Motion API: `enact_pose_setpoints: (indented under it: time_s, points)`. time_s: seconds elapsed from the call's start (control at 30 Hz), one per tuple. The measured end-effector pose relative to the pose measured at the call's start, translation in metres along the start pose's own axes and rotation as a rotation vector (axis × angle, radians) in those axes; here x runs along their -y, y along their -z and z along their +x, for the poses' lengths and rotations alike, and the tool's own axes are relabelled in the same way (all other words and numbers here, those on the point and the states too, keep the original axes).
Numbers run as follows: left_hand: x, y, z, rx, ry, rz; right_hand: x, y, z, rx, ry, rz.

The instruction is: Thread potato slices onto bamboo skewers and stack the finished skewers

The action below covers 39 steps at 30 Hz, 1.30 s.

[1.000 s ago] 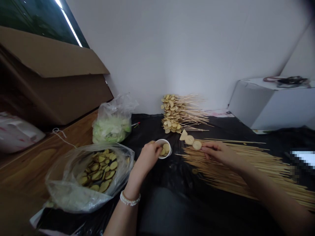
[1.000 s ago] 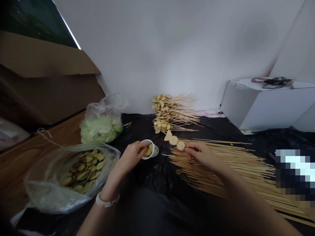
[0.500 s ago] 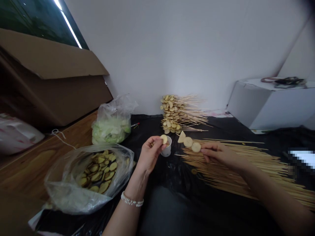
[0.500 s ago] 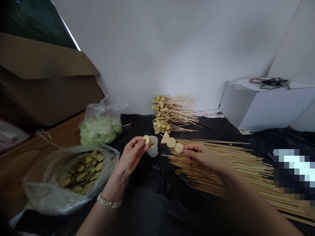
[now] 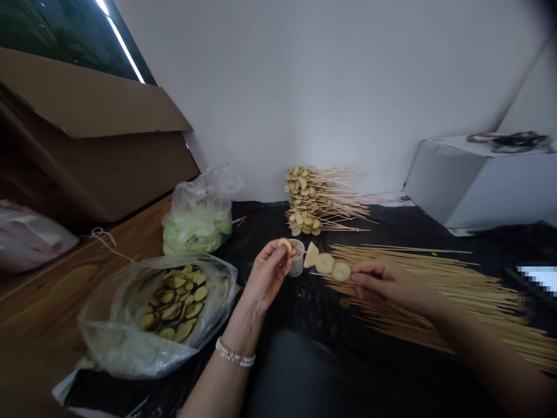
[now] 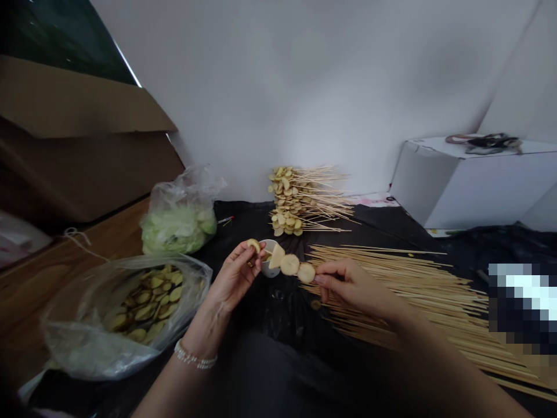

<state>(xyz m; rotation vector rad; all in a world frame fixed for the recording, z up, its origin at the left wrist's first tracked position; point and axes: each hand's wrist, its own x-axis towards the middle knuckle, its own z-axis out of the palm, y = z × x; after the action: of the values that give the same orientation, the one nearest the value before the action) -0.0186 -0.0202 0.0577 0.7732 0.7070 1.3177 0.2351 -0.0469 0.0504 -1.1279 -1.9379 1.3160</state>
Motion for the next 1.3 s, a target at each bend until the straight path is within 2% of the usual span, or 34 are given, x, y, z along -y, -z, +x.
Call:
enact_pose_setpoints:
  time_s: [0.4, 1.3]
  points:
    - [0.0048, -0.0003, 0.0008, -0.033, 0.013, -0.021, 0.0001, -0.0051, 0.0029, -0.025, 0.041, -0.129]
    - [0.0078, 0.0022, -0.0001, -0.029, 0.013, 0.047, 0.0002, -0.0065, 0.0053, -0.020, 0.044, -0.156]
